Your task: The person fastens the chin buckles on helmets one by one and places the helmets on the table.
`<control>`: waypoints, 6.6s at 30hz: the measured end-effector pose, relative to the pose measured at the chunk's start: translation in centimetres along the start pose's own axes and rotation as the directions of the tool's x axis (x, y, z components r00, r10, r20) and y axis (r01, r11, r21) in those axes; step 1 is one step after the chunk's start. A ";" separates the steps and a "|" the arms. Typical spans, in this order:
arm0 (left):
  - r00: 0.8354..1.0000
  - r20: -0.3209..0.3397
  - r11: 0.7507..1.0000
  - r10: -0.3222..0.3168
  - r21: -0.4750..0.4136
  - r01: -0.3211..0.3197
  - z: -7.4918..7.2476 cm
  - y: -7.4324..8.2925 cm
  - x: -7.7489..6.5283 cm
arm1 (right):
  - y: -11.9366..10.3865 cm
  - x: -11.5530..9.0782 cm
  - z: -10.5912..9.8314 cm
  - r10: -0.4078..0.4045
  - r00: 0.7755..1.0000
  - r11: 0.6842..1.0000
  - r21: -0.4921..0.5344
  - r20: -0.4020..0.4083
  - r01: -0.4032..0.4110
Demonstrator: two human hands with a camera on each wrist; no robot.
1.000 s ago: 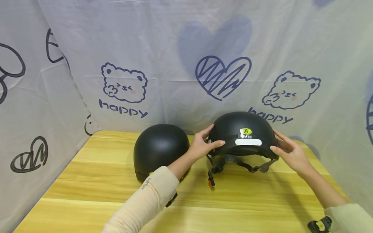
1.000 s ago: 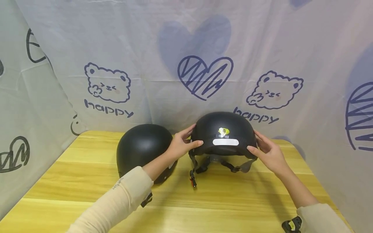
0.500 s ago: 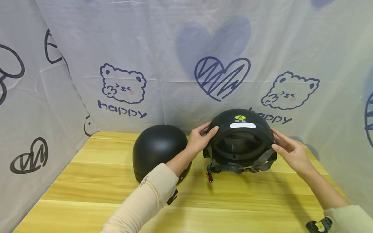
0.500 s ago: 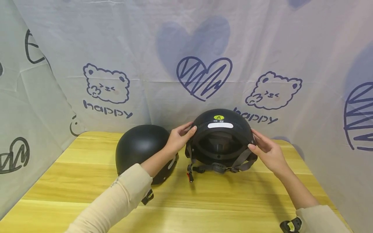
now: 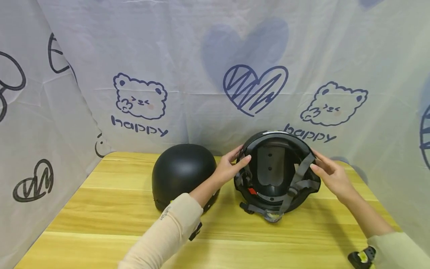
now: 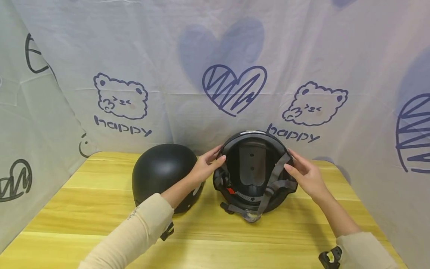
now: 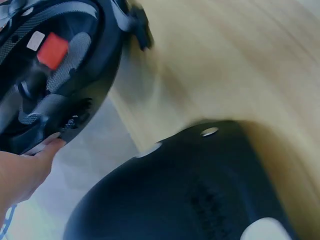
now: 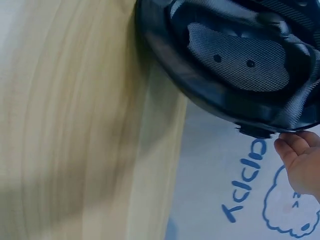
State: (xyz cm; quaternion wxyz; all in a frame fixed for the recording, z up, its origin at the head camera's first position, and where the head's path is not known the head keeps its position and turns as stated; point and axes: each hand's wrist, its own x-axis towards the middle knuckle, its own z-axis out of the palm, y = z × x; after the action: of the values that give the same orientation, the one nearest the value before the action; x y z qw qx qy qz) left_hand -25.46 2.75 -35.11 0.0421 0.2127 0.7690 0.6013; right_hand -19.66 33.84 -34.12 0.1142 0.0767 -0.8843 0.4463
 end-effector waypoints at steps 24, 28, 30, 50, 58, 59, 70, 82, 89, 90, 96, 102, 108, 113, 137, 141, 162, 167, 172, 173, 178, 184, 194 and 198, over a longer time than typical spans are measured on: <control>0.959 0.266 0.988 0.101 0.090 -0.129 -0.5 -2.7 0.0 | 3.1 0.1 -0.4 -0.011 0.967 0.981 0.189 0.254 -0.039; 0.958 0.267 0.990 0.103 0.061 -0.124 -0.5 -2.8 0.1 | 3.2 0.1 -0.3 -0.005 0.965 0.981 0.188 0.264 -0.046; 0.958 0.269 0.991 0.104 0.054 -0.123 -0.5 -2.8 0.2 | 3.2 0.1 -0.3 0.010 0.964 0.983 0.177 0.265 -0.059; 0.961 0.277 0.982 -0.006 0.184 -0.047 -1.3 -2.9 1.3 | 4.1 0.8 0.3 0.129 0.940 0.948 0.237 0.317 -0.211; 0.966 0.257 0.977 -0.023 0.209 -0.032 -1.6 -2.8 1.7 | 4.6 0.8 0.7 0.102 0.942 0.893 0.387 0.321 -0.228; 0.968 0.249 0.976 -0.029 0.216 -0.026 -1.7 -2.8 1.8 | 4.6 0.8 0.8 0.088 0.944 0.879 0.421 0.318 -0.223; 0.971 0.225 0.960 -0.085 0.280 0.019 -1.5 -2.1 1.6 | 5.5 0.6 0.9 -0.024 0.961 0.775 0.612 0.275 -0.157; 0.962 0.234 0.956 -0.139 0.286 0.069 -0.9 -1.6 1.7 | 5.4 0.4 -0.2 0.060 0.958 0.793 0.570 0.280 -0.216; 0.958 0.241 0.950 -0.155 0.303 0.078 -0.7 -1.5 1.8 | 5.2 0.4 -0.5 0.061 0.958 0.779 0.587 0.280 -0.222; 0.958 0.239 0.947 -0.156 0.312 0.076 -0.7 -1.4 1.8 | 5.1 0.4 -0.5 0.065 0.958 0.785 0.578 0.278 -0.221; 0.978 0.178 0.914 -0.110 0.404 0.029 -0.7 -0.5 1.9 | 4.6 0.0 -0.5 0.176 0.956 0.921 0.305 0.233 -0.244; 0.979 0.149 0.821 0.139 0.535 -0.198 -0.6 0.9 2.8 | 4.2 -0.2 -0.3 0.215 0.959 0.957 0.157 0.183 -0.245; 0.943 0.268 0.678 0.195 0.658 -0.327 -0.1 3.0 3.3 | 3.9 -0.2 -0.2 0.193 0.975 0.972 0.111 0.111 -0.205; 0.898 0.396 0.558 0.192 0.709 -0.431 0.2 3.2 3.7 | 3.3 -0.8 -0.2 0.095 0.989 0.994 0.062 -0.109 -0.089; 0.894 0.447 0.307 0.031 0.847 -0.434 0.9 2.2 4.5 | -6.5 -5.9 5.4 -0.882 0.452 0.471 -0.256 -0.133 0.844; 0.893 0.449 0.294 0.020 0.852 -0.434 1.1 2.3 4.6 | -7.9 -6.7 6.8 -0.952 0.271 0.304 -0.333 -0.143 0.893; 0.897 0.441 0.350 0.002 0.840 -0.414 0.5 1.7 4.6 | -5.3 -9.6 9.8 -0.958 0.250 0.194 -0.326 0.142 0.925; 0.903 0.430 0.419 0.021 0.816 -0.398 0.1 1.2 4.5 | -4.6 -9.6 10.1 -0.939 0.293 0.216 -0.353 0.182 0.910; 0.904 0.426 0.435 0.030 0.809 -0.396 -0.2 0.7 4.4 | -4.5 -9.3 10.4 -0.932 0.316 0.225 -0.399 0.177 0.889; 0.903 0.428 0.436 0.033 0.807 -0.398 -0.3 0.7 4.4 | -4.5 -9.3 10.4 -0.932 0.317 0.222 -0.416 0.176 0.882; 0.903 0.428 0.421 0.022 0.816 -0.397 -0.6 0.5 4.2 | -4.8 -9.1 10.6 -0.934 0.311 0.187 -0.499 0.177 0.846; 0.904 0.428 0.400 0.000 0.828 -0.393 -0.9 0.1 4.1 | -4.8 -8.9 10.8 -0.939 0.290 0.153 -0.532 0.184 0.833; 0.908 0.418 0.432 0.034 0.813 -0.390 -1.0 -0.2 3.8 | -4.6 -8.8 11.2 -0.944 0.273 0.148 -0.501 0.186 0.853; 0.907 0.418 0.436 0.053 0.807 -0.398 -1.0 -0.2 3.8 | -4.5 -8.8 11.2 -0.946 0.271 0.157 -0.476 0.180 0.865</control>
State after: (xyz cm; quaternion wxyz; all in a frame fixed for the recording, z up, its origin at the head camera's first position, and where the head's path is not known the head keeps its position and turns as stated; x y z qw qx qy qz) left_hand -29.25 3.27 -34.27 -0.0265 0.4035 0.9115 0.0748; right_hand -11.62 22.40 -39.50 0.4436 0.5229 -0.7260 0.0529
